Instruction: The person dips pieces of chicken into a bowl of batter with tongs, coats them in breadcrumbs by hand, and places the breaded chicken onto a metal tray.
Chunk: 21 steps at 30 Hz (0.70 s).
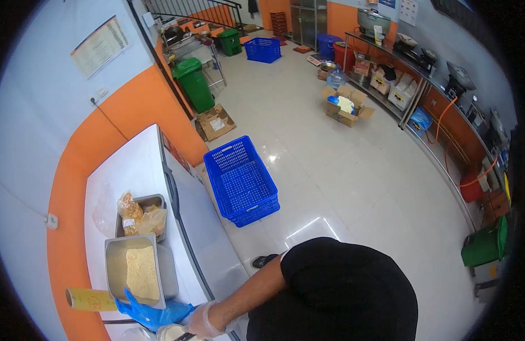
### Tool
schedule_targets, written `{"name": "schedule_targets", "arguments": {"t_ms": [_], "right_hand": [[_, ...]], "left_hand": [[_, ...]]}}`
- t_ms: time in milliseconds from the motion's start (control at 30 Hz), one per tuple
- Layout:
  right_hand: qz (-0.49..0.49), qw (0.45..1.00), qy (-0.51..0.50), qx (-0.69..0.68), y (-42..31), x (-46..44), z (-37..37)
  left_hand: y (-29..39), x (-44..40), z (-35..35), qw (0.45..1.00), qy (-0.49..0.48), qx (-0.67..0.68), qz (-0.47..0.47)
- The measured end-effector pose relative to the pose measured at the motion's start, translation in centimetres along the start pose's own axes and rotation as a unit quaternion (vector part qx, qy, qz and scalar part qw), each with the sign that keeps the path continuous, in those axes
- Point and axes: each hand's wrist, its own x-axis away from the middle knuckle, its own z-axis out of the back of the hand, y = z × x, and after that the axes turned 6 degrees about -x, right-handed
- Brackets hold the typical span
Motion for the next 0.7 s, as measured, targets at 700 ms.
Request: {"name": "schedule_targets", "arguments": {"t_ms": [700], "right_hand": [[0.019,0.999,0.045,0.015,0.5,-0.3,-1.6]], "left_hand": [[-0.1,1.4,-0.3,0.999,0.022,0.014,-0.021]]}}
